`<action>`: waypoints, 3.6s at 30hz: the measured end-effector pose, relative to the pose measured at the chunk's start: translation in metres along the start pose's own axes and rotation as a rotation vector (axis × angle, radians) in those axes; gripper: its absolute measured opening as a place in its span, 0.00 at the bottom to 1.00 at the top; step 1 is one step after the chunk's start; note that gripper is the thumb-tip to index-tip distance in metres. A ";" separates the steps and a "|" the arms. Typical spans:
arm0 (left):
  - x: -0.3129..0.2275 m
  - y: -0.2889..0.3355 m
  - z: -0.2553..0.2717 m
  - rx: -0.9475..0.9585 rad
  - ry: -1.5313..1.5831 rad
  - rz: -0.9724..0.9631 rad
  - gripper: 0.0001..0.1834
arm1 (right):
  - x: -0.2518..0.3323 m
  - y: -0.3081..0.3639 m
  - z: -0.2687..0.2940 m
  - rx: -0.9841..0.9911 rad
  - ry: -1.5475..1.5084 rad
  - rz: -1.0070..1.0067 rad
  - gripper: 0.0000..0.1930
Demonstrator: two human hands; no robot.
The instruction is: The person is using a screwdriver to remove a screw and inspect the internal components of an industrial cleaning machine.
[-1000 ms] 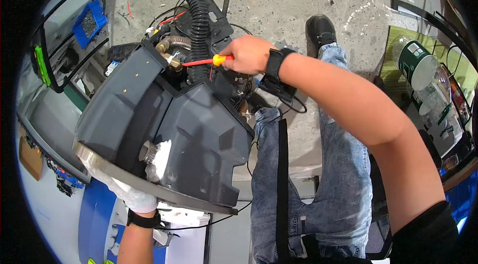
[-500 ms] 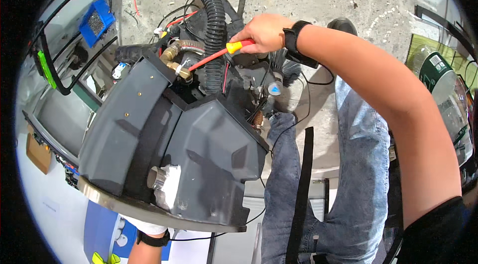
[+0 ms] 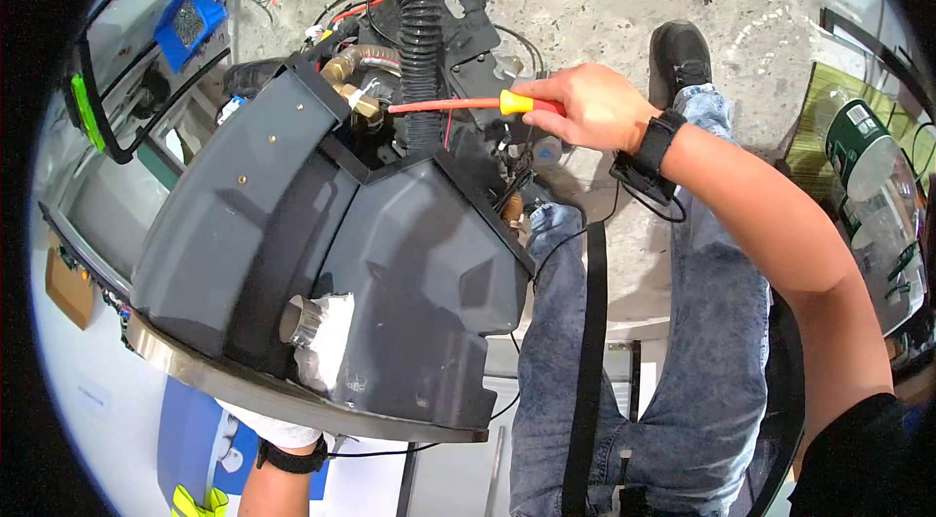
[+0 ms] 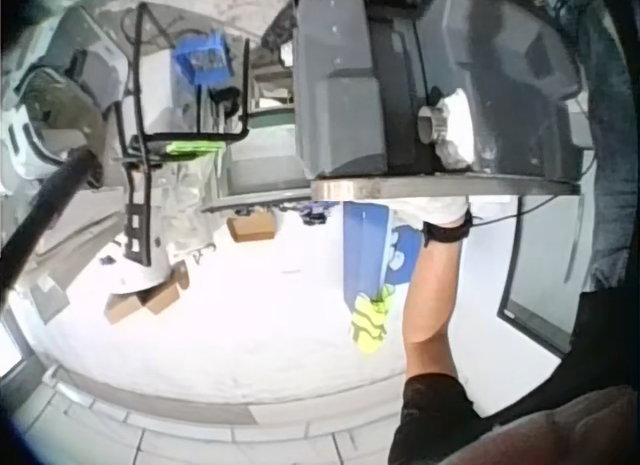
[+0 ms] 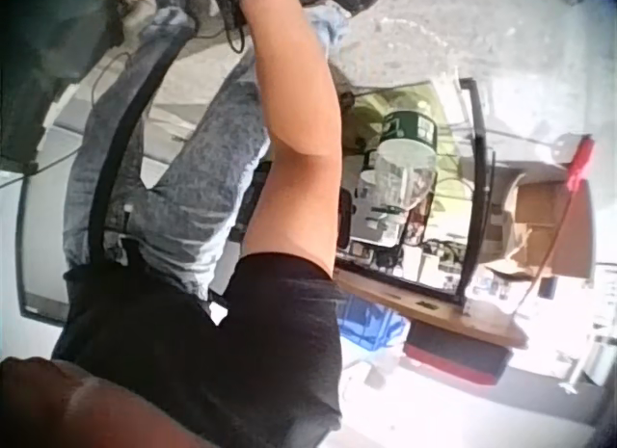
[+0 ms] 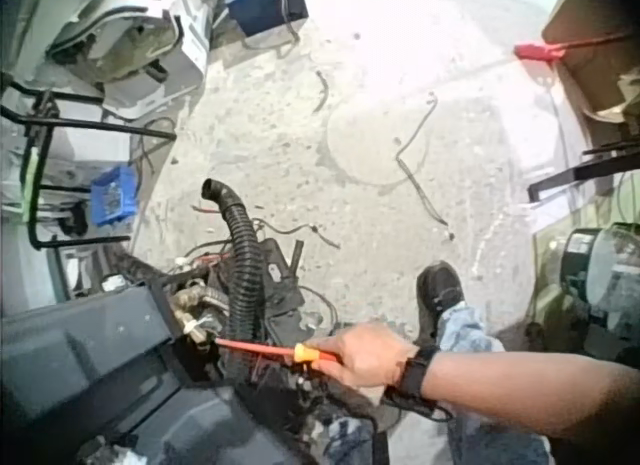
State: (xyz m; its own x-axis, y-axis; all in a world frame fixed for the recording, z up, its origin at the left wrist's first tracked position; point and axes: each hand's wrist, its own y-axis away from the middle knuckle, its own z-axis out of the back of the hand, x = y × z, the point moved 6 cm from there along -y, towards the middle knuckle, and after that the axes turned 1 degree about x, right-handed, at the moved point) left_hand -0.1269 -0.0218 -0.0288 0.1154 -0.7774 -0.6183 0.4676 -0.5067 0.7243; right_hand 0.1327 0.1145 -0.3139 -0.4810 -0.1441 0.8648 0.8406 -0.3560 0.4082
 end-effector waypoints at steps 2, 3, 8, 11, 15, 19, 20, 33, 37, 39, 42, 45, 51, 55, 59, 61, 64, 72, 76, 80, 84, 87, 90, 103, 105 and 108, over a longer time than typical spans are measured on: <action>-0.009 -0.010 -0.029 0.086 0.249 0.028 0.33 | -0.002 -0.001 -0.002 0.005 0.026 -0.007 0.18; -0.014 -0.012 -0.039 0.122 0.368 0.043 0.33 | 0.000 -0.002 -0.003 -0.009 0.039 0.013 0.18; -0.012 -0.011 -0.033 0.001 0.391 0.022 0.36 | 0.005 0.005 0.007 -0.004 0.139 0.038 0.17; -0.021 -0.001 -0.017 -0.094 -0.389 -0.261 0.38 | 0.009 0.007 0.006 -0.019 0.132 0.064 0.16; -0.020 0.002 -0.006 -0.116 -0.413 -0.288 0.36 | 0.007 0.008 -0.007 -0.082 0.110 0.111 0.17; 0.002 -0.002 -0.004 -0.028 0.449 -0.002 0.31 | 0.000 0.016 -0.028 -0.105 0.040 0.078 0.17; 0.002 -0.002 -0.005 -0.008 0.559 0.033 0.30 | 0.000 0.018 -0.034 -0.125 0.002 0.074 0.17; -0.005 0.010 0.027 -0.118 -0.225 -0.138 0.29 | -0.023 0.019 -0.108 -0.184 -0.235 -0.012 0.13; -0.007 0.011 0.025 -0.145 -0.320 -0.162 0.30 | -0.026 0.015 -0.115 -0.110 -0.244 -0.069 0.15; -0.005 0.006 0.025 -0.160 -0.370 -0.188 0.30 | -0.029 0.013 -0.117 -0.114 -0.249 -0.066 0.15; -0.010 0.006 0.021 -0.187 -0.464 -0.228 0.31 | -0.029 0.012 -0.109 -0.082 -0.228 -0.065 0.15; -0.019 0.000 0.012 -0.231 -0.582 -0.303 0.31 | -0.025 0.014 -0.086 -0.081 -0.208 -0.043 0.16; -0.028 -0.013 -0.006 -0.301 -0.592 -0.381 0.32 | -0.007 0.027 -0.013 -0.054 -0.083 -0.061 0.20; -0.036 -0.016 -0.017 -0.349 -0.591 -0.414 0.32 | 0.016 0.044 0.013 -0.012 -0.024 -0.039 0.19; -0.044 -0.017 -0.026 -0.394 -0.693 -0.477 0.32 | 0.037 0.038 0.022 0.002 0.020 -0.016 0.19; -0.051 -0.014 -0.034 -0.368 -0.947 -0.554 0.38 | 0.045 0.030 0.028 0.029 0.035 -0.032 0.19; -0.053 -0.014 -0.035 -0.373 -1.179 -0.621 0.39 | 0.044 0.018 0.026 0.038 0.071 -0.006 0.20; -0.051 -0.014 -0.029 -0.371 -1.190 -0.545 0.46 | 0.066 0.010 0.033 0.078 0.039 -0.144 0.16; -0.056 -0.017 -0.039 -0.375 -1.196 -0.554 0.49 | 0.073 -0.019 0.061 0.177 0.168 -0.114 0.16; -0.055 -0.019 -0.039 -0.380 -1.265 -0.587 0.50 | 0.094 -0.051 0.077 0.349 0.249 -0.133 0.17; -0.058 -0.019 -0.043 -0.375 -1.294 -0.620 0.50 | 0.102 -0.061 0.084 0.416 0.380 -0.149 0.16; -0.059 -0.018 -0.043 -0.375 -1.311 -0.635 0.51 | 0.141 -0.079 0.100 0.310 0.667 0.054 0.14; -0.060 -0.017 -0.045 -0.373 -1.322 -0.658 0.51 | 0.164 -0.080 0.101 0.303 0.758 0.142 0.10; -0.057 -0.020 -0.034 -0.455 -1.236 -0.589 0.38 | 0.109 -0.017 0.054 0.254 0.049 -0.297 0.19; -0.055 -0.020 -0.030 -0.475 -1.162 -0.558 0.38 | 0.112 -0.005 0.048 0.230 -0.023 -0.301 0.18; -0.060 -0.020 -0.032 -0.479 -1.091 -0.548 0.38 | 0.111 0.001 0.035 0.164 -0.042 -0.306 0.18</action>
State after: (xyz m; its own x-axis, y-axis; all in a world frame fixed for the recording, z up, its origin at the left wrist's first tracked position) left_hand -0.1156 0.0473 -0.0158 -0.8463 -0.5283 -0.0690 0.5161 -0.8450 0.1402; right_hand 0.0887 0.1308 -0.2078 -0.7093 -0.0143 0.7047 0.6892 -0.2237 0.6892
